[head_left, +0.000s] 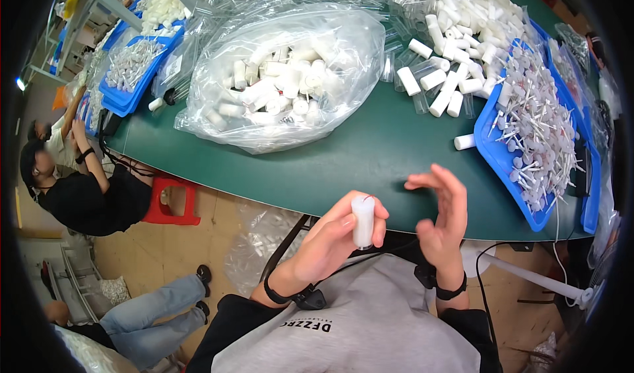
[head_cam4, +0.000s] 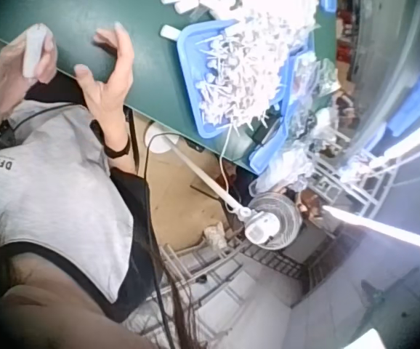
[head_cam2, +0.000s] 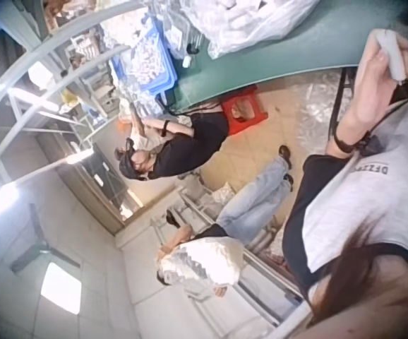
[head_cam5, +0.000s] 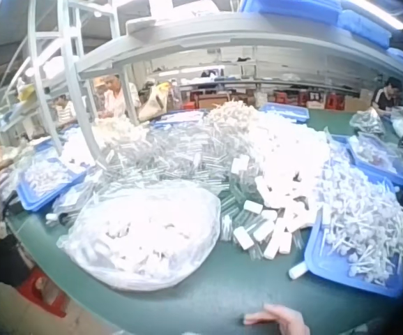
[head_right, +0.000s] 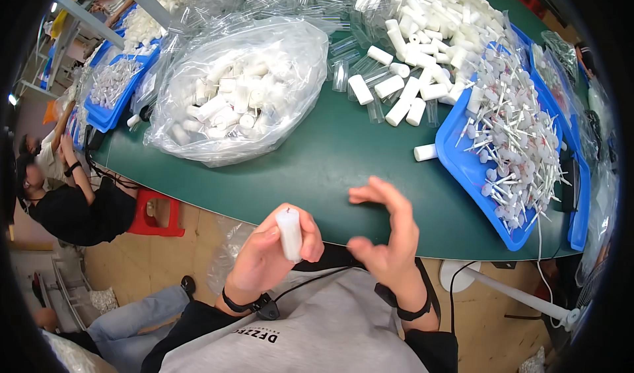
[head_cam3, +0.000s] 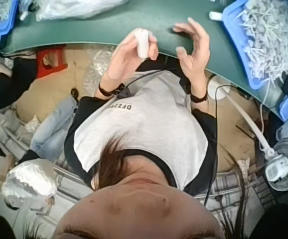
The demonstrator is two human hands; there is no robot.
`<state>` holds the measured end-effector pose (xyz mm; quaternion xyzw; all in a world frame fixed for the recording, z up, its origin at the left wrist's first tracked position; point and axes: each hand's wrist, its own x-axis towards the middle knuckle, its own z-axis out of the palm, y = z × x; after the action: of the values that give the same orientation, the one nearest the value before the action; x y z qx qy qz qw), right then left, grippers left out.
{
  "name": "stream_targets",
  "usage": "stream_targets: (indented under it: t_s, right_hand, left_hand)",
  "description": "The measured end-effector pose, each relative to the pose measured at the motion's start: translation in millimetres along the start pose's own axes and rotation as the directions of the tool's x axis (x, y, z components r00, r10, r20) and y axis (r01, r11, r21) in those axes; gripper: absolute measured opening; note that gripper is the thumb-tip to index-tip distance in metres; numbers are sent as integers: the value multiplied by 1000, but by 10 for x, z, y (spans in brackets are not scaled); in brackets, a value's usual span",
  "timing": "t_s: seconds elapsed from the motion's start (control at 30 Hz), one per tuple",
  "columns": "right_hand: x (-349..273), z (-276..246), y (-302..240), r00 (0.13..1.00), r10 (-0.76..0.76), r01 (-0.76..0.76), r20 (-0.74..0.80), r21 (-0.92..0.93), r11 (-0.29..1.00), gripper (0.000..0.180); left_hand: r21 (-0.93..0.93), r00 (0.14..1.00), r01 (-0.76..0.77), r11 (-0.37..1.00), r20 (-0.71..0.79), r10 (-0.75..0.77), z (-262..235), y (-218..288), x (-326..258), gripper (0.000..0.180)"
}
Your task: Assemble small plastic components on a factory workbench.
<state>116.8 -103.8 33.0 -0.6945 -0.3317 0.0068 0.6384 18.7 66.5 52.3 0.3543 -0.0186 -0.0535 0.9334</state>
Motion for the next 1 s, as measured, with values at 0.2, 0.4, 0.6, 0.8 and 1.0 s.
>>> stream_targets:
  t_s: [0.2,0.4,0.6,0.8,1.0]
  right_hand:
    - [69,20,-61,948,304,-288,-90,158,944,37]
    - [74,59,-70,939,333,-321,-89,130,938,31]
    - [52,79,-52,941,320,-313,-114,74,947,28]
    - [33,88,-20,956,254,-256,-145,8,967,25]
    - [96,-7,-69,989,141,-146,-38,-173,974,23]
  left_hand:
    - [147,988,-19,989,-146,40,93,43,17,34]
    - [136,981,2,991,-193,24,150,104,33,35]
    - [232,936,-85,969,-314,157,-59,575,214,52]
    - [400,821,-330,855,-326,469,-105,981,362,57]
    - [655,901,-189,732,-180,394,-90,622,369,51]
